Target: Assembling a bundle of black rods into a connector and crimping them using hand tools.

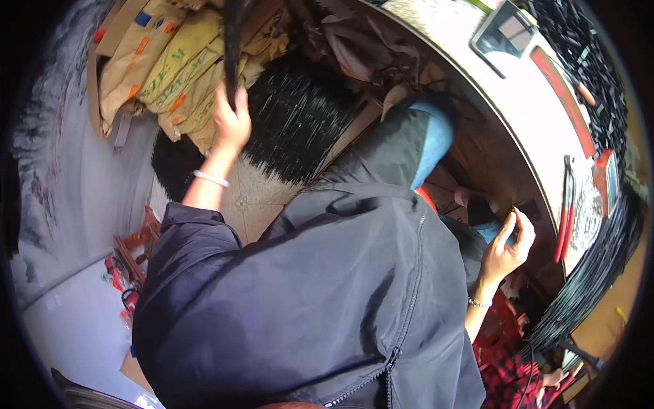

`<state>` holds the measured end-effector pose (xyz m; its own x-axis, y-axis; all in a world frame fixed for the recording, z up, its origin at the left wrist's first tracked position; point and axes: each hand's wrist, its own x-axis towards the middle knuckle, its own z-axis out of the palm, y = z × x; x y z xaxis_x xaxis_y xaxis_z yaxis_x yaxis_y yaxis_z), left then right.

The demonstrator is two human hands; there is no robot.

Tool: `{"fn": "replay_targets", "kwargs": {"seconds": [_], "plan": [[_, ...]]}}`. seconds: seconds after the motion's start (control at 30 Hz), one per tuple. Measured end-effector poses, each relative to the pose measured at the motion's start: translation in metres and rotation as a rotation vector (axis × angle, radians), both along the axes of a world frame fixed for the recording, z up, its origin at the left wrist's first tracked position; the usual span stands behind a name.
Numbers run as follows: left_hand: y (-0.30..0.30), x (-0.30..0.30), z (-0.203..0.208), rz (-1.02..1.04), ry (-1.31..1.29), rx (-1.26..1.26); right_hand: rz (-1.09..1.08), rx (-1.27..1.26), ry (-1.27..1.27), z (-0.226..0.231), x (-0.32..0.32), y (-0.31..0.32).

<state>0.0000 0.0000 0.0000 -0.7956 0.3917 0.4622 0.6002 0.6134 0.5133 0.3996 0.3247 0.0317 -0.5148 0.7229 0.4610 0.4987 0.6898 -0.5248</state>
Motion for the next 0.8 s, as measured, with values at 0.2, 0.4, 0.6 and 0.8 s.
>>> {"fn": "replay_targets", "kwargs": {"seconds": [0.2, 0.4, 0.6, 0.8], "plan": [[-0.128, 0.131, -0.178, 0.144, -0.628, -0.468, 0.084, 0.001, -0.047, 0.015, -0.042, -0.018], [-0.166, 0.084, -0.192, 0.218, -0.53, -0.59, 0.112, -0.002, -0.114, 0.016, -0.048, -0.025], [-0.124, -0.039, -0.138, 0.176, -0.231, -0.913, 0.103, 0.009, -0.103, 0.018, -0.048, -0.029], [0.058, 0.023, -0.104, -0.37, -0.453, -0.196, -0.026, 0.032, -0.019, 0.026, -0.029, -0.016]]}}
